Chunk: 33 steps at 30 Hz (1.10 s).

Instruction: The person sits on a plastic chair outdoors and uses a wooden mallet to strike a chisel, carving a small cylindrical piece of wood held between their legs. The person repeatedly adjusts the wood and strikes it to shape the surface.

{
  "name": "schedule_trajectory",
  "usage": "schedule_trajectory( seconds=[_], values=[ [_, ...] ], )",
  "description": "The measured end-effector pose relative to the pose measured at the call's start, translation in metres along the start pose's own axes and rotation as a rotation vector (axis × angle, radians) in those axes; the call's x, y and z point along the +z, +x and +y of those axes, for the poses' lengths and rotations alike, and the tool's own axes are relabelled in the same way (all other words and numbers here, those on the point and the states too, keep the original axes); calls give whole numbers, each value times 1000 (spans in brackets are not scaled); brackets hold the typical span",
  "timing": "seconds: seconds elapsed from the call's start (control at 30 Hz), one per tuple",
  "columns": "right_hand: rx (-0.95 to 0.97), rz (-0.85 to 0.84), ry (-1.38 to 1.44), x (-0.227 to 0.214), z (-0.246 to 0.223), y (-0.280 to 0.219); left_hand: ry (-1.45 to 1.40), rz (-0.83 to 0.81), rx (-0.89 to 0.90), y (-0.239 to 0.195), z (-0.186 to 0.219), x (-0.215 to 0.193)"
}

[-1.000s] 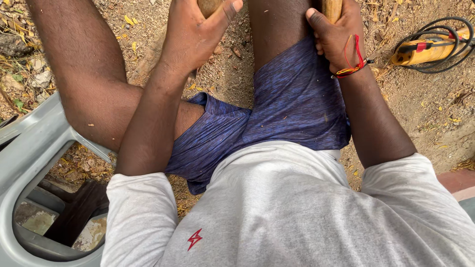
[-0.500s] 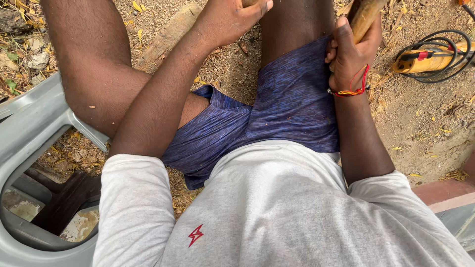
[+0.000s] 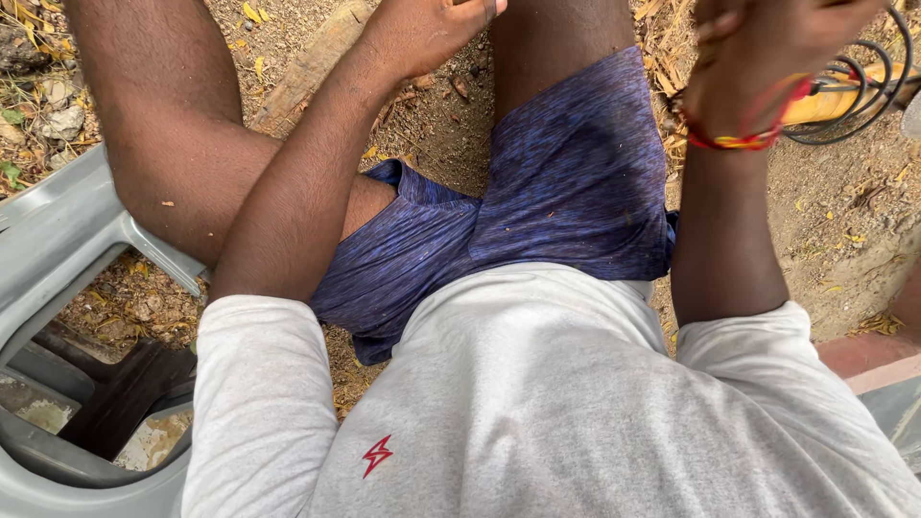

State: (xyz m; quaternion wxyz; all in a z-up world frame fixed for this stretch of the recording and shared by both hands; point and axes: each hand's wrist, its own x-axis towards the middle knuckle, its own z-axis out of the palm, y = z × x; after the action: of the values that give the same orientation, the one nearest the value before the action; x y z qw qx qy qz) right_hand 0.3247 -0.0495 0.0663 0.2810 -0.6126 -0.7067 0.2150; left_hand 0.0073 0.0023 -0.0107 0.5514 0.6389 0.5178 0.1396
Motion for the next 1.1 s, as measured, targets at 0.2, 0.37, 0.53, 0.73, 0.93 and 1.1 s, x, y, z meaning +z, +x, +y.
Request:
schedule_trajectory(
  seconds=[0.2,0.37,0.53,0.73,0.93,1.1],
  values=[
    [97,-244,-114,10,-35,-29,-10,111,319,-7,4,-5],
    [-141,-42,-39,27,-31,-21,-82,45,37,-35,34,-12],
    [504,-232,444,27,-35,1,-65,113,255,-53,53,-21],
    [588,-245,539,24,-24,2,-270,222,278,-34,15,-25],
    [573,-186,489,31,-28,-2,-22,186,260,-11,-21,-15],
    [557,-183,447,31,-34,-1,-162,203,386,-27,-14,-25]
  ],
)
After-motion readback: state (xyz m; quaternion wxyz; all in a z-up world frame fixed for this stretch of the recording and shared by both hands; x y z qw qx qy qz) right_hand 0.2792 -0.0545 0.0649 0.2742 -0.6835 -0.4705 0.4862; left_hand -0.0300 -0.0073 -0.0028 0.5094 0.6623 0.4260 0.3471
